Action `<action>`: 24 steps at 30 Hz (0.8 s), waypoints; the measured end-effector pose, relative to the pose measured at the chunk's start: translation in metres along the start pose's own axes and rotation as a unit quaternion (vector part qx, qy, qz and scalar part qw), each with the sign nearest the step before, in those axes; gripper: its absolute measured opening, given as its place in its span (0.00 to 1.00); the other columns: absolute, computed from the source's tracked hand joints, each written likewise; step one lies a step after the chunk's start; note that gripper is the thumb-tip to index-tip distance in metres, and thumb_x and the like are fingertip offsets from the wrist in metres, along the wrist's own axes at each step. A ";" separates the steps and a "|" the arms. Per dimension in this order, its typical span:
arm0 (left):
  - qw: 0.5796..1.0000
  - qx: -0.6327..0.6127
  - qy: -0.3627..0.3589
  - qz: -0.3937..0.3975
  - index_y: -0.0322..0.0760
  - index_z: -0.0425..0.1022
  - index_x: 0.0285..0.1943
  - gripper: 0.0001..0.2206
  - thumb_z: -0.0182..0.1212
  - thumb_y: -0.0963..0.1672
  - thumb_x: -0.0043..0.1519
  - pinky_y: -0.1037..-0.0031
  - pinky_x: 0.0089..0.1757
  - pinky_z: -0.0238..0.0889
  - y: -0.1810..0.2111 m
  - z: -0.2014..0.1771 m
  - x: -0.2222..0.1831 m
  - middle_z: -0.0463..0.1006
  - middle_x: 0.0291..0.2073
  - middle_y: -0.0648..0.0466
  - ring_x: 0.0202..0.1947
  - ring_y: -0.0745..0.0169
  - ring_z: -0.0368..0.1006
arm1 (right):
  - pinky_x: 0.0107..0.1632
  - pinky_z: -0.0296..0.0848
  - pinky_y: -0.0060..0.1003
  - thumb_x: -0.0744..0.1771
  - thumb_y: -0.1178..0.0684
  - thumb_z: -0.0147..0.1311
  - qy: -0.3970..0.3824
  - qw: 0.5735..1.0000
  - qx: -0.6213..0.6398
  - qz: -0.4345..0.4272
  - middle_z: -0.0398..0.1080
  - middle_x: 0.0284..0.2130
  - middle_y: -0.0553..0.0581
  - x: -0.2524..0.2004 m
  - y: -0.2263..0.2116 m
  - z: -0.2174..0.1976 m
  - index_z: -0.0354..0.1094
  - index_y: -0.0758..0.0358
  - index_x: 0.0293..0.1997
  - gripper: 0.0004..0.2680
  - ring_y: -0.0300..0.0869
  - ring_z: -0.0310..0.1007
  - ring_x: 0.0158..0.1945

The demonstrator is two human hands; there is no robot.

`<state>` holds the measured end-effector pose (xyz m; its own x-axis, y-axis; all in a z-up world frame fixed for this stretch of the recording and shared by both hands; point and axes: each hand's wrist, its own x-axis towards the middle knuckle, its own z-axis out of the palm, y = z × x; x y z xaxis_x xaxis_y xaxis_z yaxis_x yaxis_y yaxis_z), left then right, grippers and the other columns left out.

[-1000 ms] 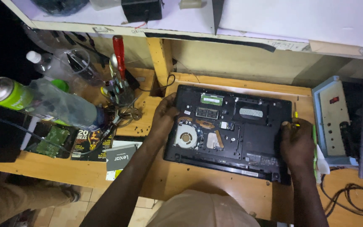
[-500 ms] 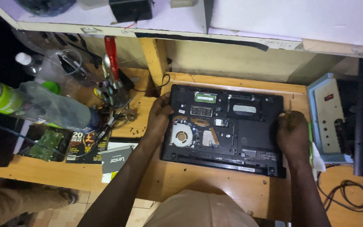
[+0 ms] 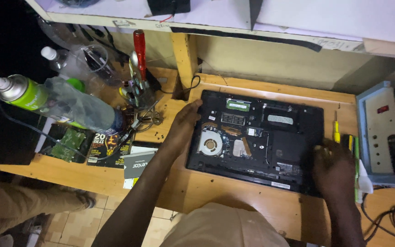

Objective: Unscrewing and removing the back cover of a laptop for repair using a screwdriver.

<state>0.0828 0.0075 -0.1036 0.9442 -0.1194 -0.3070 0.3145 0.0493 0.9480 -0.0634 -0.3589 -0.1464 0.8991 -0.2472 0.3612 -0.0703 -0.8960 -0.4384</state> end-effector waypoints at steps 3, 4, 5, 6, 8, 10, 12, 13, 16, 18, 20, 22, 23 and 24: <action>0.999 0.042 -0.020 -0.016 0.42 0.72 0.67 0.22 0.52 0.46 0.63 0.69 0.62 0.57 -0.008 -0.014 -0.013 0.72 0.68 0.54 0.66 0.60 0.68 | 0.56 0.66 0.58 0.70 0.55 0.52 -0.034 0.995 0.023 0.090 0.74 0.48 0.76 -0.021 0.004 -0.006 0.72 0.67 0.55 0.10 0.68 0.69 0.53; 0.999 0.042 -0.018 -0.017 0.42 0.72 0.67 0.22 0.52 0.46 0.63 0.69 0.62 0.57 -0.006 -0.018 -0.024 0.72 0.68 0.54 0.66 0.60 0.68 | 0.56 0.66 0.58 0.70 0.55 0.52 -0.036 0.995 0.024 0.089 0.74 0.48 0.76 -0.027 0.000 -0.009 0.72 0.67 0.55 0.10 0.68 0.69 0.53; 0.997 0.072 -0.029 -0.007 0.43 0.74 0.65 0.20 0.50 0.47 0.64 0.70 0.61 0.59 -0.003 -0.021 -0.034 0.75 0.65 0.55 0.64 0.62 0.70 | 0.49 0.69 0.53 0.71 0.52 0.53 -0.032 0.993 0.013 0.112 0.76 0.47 0.70 -0.032 -0.004 -0.012 0.74 0.64 0.56 0.10 0.62 0.73 0.44; 0.994 0.101 -0.039 0.003 0.45 0.76 0.63 0.19 0.49 0.48 0.66 0.71 0.60 0.60 0.000 -0.024 -0.044 0.78 0.62 0.56 0.62 0.63 0.72 | 0.41 0.72 0.48 0.71 0.50 0.55 -0.027 0.990 0.002 0.136 0.78 0.47 0.65 -0.038 -0.007 -0.016 0.75 0.61 0.57 0.11 0.55 0.78 0.34; 0.992 0.122 -0.028 -0.008 0.44 0.75 0.64 0.20 0.50 0.48 0.64 0.71 0.61 0.59 -0.007 -0.029 -0.053 0.77 0.63 0.55 0.63 0.63 0.70 | 0.37 0.67 0.47 0.72 0.49 0.55 -0.024 0.992 0.001 0.127 0.76 0.40 0.65 -0.034 -0.021 -0.021 0.76 0.63 0.52 0.10 0.53 0.71 0.29; 0.989 0.142 -0.018 -0.022 0.43 0.75 0.65 0.21 0.51 0.48 0.63 0.70 0.62 0.58 -0.010 -0.032 -0.065 0.76 0.64 0.55 0.65 0.63 0.69 | 0.33 0.63 0.47 0.72 0.48 0.56 -0.023 0.993 -0.001 0.120 0.74 0.33 0.65 -0.033 -0.034 -0.024 0.76 0.65 0.48 0.10 0.50 0.65 0.23; 0.989 0.139 -0.008 -0.044 0.44 0.74 0.65 0.21 0.51 0.48 0.64 0.75 0.58 0.63 -0.008 -0.032 -0.077 0.78 0.63 0.58 0.62 0.69 0.72 | 0.35 0.66 0.51 0.73 0.49 0.54 -0.017 0.986 0.017 0.163 0.74 0.40 0.68 -0.031 -0.044 -0.023 0.75 0.65 0.47 0.09 0.54 0.72 0.26; 0.989 0.139 -0.007 -0.045 0.44 0.74 0.65 0.21 0.51 0.48 0.64 0.75 0.58 0.63 -0.014 -0.033 -0.076 0.78 0.63 0.58 0.62 0.69 0.72 | 0.35 0.66 0.51 0.73 0.49 0.54 -0.018 0.986 0.018 0.163 0.74 0.40 0.68 -0.029 -0.039 -0.020 0.75 0.65 0.47 0.09 0.54 0.72 0.26; 0.983 0.183 0.007 -0.006 0.40 0.72 0.64 0.20 0.50 0.45 0.62 0.70 0.59 0.64 -0.039 -0.035 -0.066 0.78 0.61 0.54 0.63 0.63 0.72 | 0.47 0.67 0.51 0.72 0.53 0.57 -0.008 0.995 0.016 0.101 0.75 0.36 0.67 -0.022 -0.033 -0.016 0.75 0.67 0.41 0.08 0.58 0.72 0.41; 0.972 0.211 0.047 0.097 0.40 0.75 0.61 0.21 0.59 0.45 0.56 0.72 0.49 0.71 -0.067 -0.038 -0.050 0.81 0.52 0.52 0.52 0.61 0.78 | 0.39 0.64 0.55 0.72 0.46 0.56 -0.052 0.980 -0.039 0.190 0.66 0.23 0.65 -0.016 -0.042 -0.020 0.60 0.63 0.24 0.18 0.62 0.70 0.30; 0.966 0.231 0.041 0.110 0.39 0.77 0.53 0.16 0.60 0.42 0.55 0.72 0.45 0.73 -0.040 -0.027 -0.059 0.84 0.44 0.53 0.45 0.61 0.81 | 0.43 0.68 0.57 0.71 0.42 0.54 -0.102 0.966 -0.056 0.232 0.72 0.30 0.70 -0.011 -0.046 -0.023 0.70 0.61 0.33 0.14 0.65 0.73 0.39; 0.959 0.251 0.034 0.123 0.38 0.78 0.46 0.12 0.62 0.40 0.53 0.72 0.40 0.75 -0.024 -0.020 -0.063 0.88 0.36 0.53 0.38 0.61 0.84 | 0.47 0.72 0.58 0.70 0.37 0.52 -0.150 0.947 -0.073 0.273 0.79 0.37 0.74 -0.007 -0.052 -0.024 0.81 0.60 0.41 0.17 0.69 0.77 0.49; 0.951 0.301 0.039 0.057 0.38 0.76 0.53 0.20 0.66 0.45 0.51 0.68 0.45 0.71 -0.021 -0.018 -0.062 0.82 0.44 0.49 0.45 0.55 0.79 | 0.42 0.70 0.55 0.71 0.37 0.52 -0.154 0.944 -0.063 0.285 0.78 0.30 0.72 -0.006 -0.055 -0.025 0.78 0.61 0.33 0.18 0.67 0.78 0.43; 0.936 0.348 0.044 -0.009 0.37 0.74 0.61 0.29 0.70 0.50 0.50 0.64 0.49 0.67 -0.018 -0.016 -0.062 0.75 0.51 0.45 0.52 0.49 0.74 | 0.38 0.68 0.52 0.71 0.36 0.52 -0.158 0.940 -0.053 0.297 0.76 0.23 0.70 -0.004 -0.057 -0.026 0.74 0.63 0.26 0.21 0.65 0.79 0.37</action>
<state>0.0202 0.0297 -0.1035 0.9534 -0.0302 -0.3000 0.2193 -0.6137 0.7585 -0.0745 -0.3160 -0.1017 0.7698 -0.6091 -0.1910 -0.6284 -0.6704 -0.3946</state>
